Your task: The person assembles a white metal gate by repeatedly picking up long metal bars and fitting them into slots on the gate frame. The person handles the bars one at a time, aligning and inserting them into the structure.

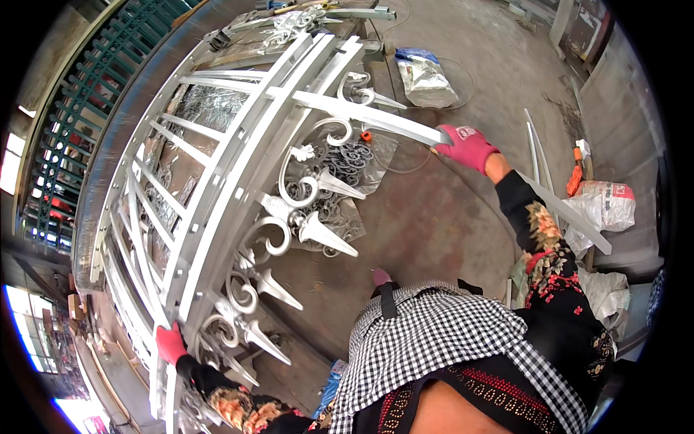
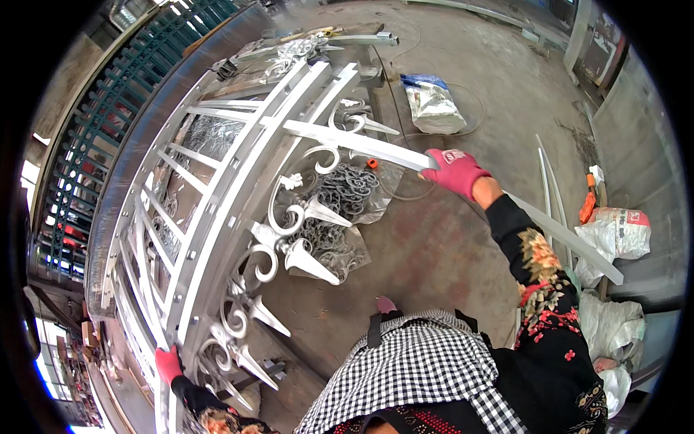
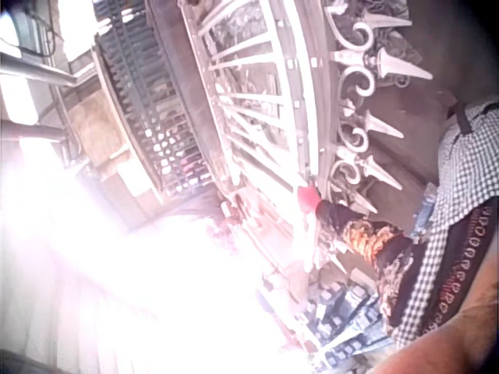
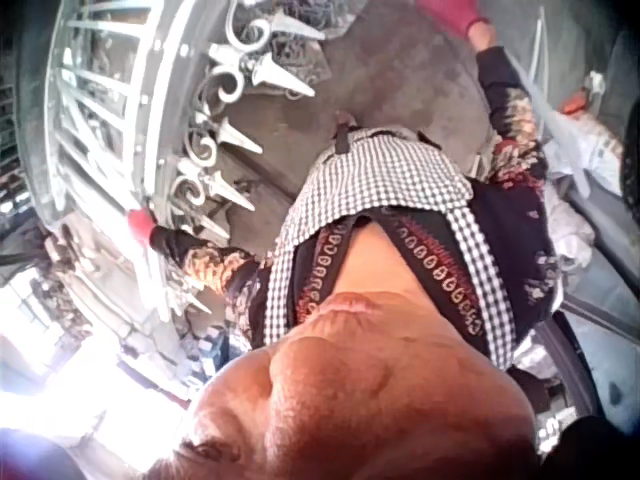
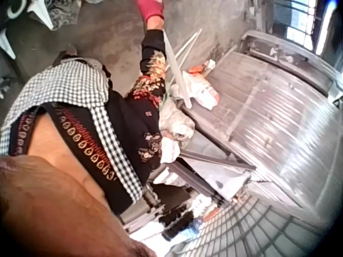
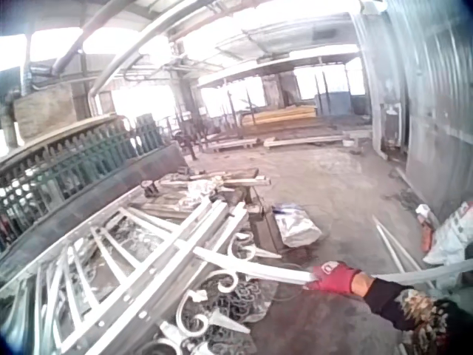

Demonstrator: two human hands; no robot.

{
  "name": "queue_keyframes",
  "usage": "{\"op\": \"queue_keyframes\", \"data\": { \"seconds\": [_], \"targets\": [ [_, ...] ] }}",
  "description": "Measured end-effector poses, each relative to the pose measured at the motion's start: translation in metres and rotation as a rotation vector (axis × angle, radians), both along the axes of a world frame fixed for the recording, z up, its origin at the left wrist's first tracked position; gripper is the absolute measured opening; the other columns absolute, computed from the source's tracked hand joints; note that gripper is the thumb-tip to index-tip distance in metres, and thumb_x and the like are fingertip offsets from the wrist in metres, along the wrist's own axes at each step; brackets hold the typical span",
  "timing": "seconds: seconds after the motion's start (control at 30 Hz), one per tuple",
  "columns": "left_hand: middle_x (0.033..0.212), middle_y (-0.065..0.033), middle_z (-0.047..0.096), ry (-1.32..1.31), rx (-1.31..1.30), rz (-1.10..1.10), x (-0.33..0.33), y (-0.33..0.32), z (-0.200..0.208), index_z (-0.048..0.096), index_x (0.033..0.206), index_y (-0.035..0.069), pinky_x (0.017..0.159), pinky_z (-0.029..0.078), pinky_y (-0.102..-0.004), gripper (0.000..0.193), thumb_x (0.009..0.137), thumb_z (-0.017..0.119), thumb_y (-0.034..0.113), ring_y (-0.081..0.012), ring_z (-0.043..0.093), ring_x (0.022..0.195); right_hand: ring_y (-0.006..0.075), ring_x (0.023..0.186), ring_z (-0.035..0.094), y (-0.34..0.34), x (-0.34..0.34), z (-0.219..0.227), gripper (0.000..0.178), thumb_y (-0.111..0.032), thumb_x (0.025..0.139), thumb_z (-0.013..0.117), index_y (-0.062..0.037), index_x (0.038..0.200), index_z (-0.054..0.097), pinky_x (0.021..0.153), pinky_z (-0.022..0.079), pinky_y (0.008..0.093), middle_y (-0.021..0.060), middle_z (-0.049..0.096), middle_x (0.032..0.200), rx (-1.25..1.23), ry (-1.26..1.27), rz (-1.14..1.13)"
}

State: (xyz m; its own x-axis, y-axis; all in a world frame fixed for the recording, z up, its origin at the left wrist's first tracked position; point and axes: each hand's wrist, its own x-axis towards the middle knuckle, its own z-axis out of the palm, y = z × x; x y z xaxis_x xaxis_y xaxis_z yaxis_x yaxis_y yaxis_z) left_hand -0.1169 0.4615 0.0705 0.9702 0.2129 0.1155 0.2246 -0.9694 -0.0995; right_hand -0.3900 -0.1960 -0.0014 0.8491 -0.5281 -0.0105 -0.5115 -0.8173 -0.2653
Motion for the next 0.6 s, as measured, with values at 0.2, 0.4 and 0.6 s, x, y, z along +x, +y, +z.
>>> {"op": "queue_keyframes", "data": {
  "seconds": [0.2,0.4,0.6],
  "targets": [
    [0.096,-0.0175,0.063,0.196,0.308,-0.02,0.022,-0.009,0.027,0.06,0.099,0.004,0.075,0.046,-0.045,0.051,0.077,0.059,0.051,-0.0351,0.059,0.093,0.0349,0.088,0.059,0.007,0.001,0.015,0.058,-0.051,0.08,0.056,-0.0072,0.118,0.05,0.075,0.046,0.0414,0.018,0.063,0.095,0.169,0.05,-0.046],
    [0.112,-0.0159,0.059,-0.141,-0.217,-0.594,0.033,-0.183,0.034,0.053,0.12,0.004,0.084,0.046,-0.0367,0.049,0.079,0.064,0.027,-0.0308,0.059,0.102,0.0363,0.089,0.059,0.01,0.01,0.017,0.062,-0.045,0.08,0.059,-0.0063,0.126,0.045,0.077,0.046,0.0417,0.0216,0.061,0.098,0.231,-0.01,0.052],
    [0.113,-0.0161,0.058,-0.105,-0.259,-1.112,0.102,-0.424,-0.026,0.051,0.12,0.006,0.082,0.046,-0.0395,0.051,0.078,0.066,0.032,-0.0333,0.057,0.099,0.0372,0.089,0.059,0.005,0.011,0.012,0.066,-0.033,0.08,0.061,-0.0126,0.136,0.034,0.074,0.048,0.041,0.0217,0.061,0.101,0.288,-0.04,0.145]
  ]
}}
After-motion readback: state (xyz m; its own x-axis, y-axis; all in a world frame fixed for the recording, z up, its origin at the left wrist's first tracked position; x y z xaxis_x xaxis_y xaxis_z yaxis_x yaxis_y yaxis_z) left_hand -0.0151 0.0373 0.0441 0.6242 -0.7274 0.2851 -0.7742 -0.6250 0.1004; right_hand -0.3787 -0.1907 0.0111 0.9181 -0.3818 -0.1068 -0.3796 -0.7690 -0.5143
